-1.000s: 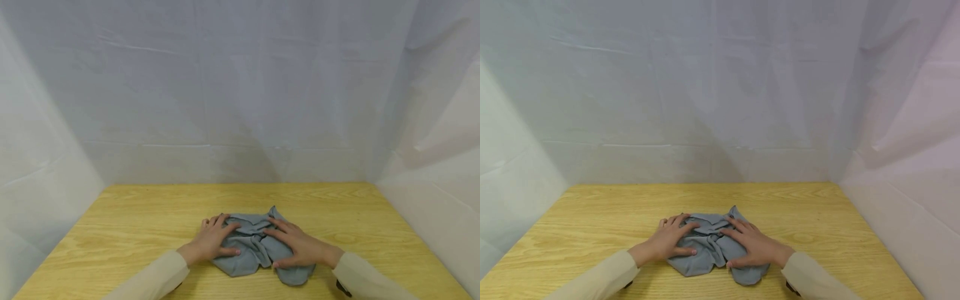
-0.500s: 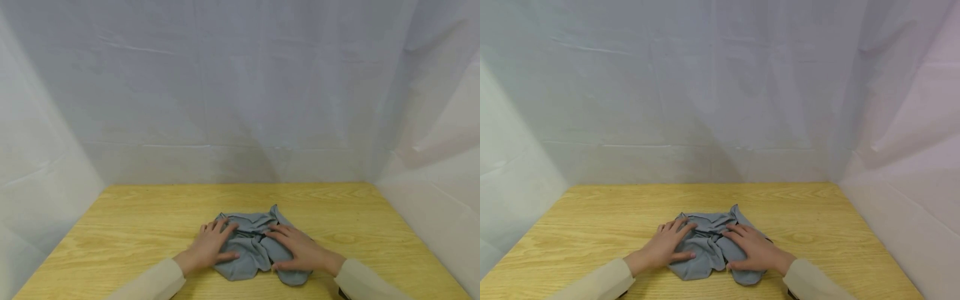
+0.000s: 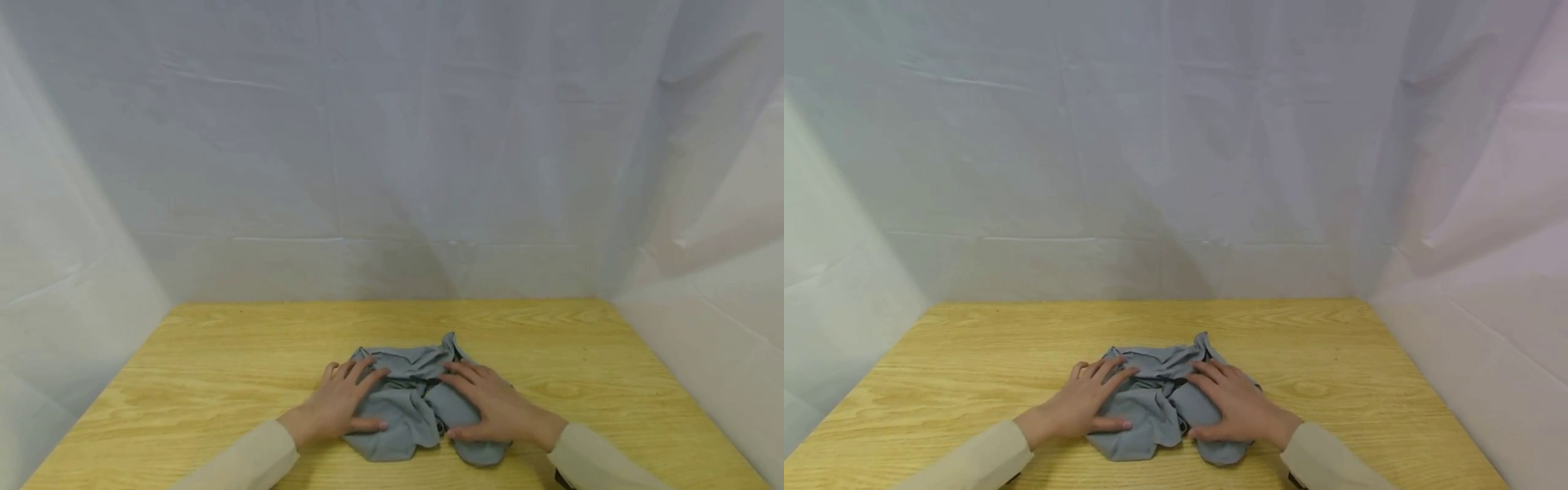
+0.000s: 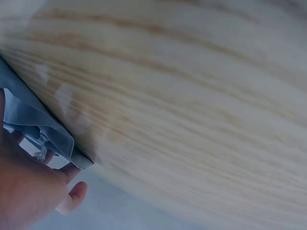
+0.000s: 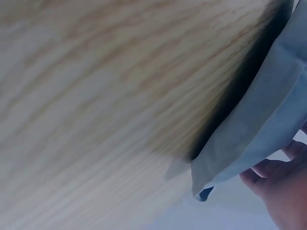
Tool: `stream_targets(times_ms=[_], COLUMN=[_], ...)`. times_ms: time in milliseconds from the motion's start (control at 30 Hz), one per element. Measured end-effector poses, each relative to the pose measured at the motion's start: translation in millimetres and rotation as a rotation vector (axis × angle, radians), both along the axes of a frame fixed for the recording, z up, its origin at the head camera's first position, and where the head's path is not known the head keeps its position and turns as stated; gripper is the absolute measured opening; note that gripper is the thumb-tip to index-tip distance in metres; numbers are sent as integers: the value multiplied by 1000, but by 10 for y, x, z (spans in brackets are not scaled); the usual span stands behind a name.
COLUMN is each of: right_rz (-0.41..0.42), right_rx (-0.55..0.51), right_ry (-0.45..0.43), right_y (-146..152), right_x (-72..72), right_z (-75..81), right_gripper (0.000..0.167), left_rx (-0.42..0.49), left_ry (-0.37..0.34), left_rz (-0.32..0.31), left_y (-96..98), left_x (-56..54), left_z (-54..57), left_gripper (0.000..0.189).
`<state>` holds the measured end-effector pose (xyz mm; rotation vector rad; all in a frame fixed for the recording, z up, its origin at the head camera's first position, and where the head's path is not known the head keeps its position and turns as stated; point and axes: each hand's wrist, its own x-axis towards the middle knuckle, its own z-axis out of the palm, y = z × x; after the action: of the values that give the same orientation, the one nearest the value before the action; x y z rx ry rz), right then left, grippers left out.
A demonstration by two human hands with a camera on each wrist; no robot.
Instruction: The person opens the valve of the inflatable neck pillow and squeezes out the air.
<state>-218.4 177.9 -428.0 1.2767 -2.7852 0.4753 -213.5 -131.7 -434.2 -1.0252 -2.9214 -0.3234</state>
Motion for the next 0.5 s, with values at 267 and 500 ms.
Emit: stream_targets(times_ms=[267, 500], right_rz=[-52, -117], right_rx=[-20, -5], right_ry=[16, -51], right_y=[84, 137], right_x=[-62, -112], right_z=[-8, -8], right_gripper=[79, 81], left_rx=[-11, -25], left_ry=[-6, -26], left_rz=[-13, -21], left_y=[-66, -110], left_x=[-35, -58], left_z=[4, 20], left_gripper=[81, 83])
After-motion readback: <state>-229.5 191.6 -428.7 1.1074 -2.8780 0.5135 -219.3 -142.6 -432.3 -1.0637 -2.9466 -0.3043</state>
